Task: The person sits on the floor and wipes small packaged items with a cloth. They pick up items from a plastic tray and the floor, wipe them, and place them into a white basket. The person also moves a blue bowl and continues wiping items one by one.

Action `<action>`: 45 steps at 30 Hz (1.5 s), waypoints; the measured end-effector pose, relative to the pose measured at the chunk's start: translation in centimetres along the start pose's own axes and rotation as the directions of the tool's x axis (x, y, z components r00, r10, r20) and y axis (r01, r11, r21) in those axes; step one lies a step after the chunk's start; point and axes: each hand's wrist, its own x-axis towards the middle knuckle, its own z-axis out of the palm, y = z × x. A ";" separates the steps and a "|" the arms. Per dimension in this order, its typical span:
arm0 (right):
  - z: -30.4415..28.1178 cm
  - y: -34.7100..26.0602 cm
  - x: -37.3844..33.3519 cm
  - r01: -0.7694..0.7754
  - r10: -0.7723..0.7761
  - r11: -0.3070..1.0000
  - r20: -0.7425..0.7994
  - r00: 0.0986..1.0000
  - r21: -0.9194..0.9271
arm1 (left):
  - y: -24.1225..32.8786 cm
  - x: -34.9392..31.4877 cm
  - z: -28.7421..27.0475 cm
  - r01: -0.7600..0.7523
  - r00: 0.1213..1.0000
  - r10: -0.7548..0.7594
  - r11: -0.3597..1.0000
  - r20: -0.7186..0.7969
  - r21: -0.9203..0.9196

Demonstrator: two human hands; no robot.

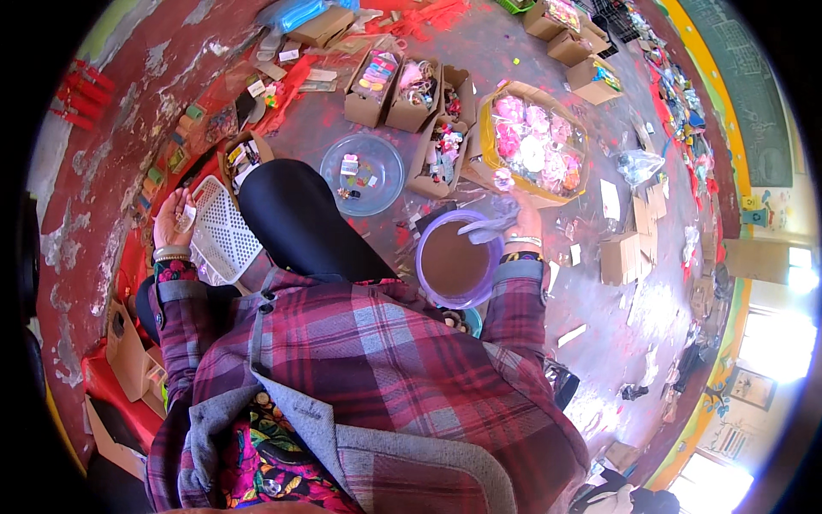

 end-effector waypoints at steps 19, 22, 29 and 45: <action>0.7 5.0 2.2 -0.111 0.111 0.994 0.010 0.994 0.005 | -0.6 2.0 -3.7 0.047 0.993 -0.032 0.991 -0.113 0.129; 1.1 4.9 2.0 -0.083 0.084 0.996 0.031 0.996 -0.012 | -0.7 2.0 -3.8 0.033 0.993 -0.017 0.991 -0.119 0.133; 1.3 4.7 1.1 -0.076 0.075 0.996 -0.018 0.997 -0.055 | -1.0 2.0 -3.6 0.072 0.994 -0.058 0.987 -0.096 0.146; 1.1 6.8 2.8 -0.165 0.164 0.986 -0.047 0.985 -0.011 | -1.0 0.4 -1.8 0.060 0.997 -0.053 0.988 -0.051 0.141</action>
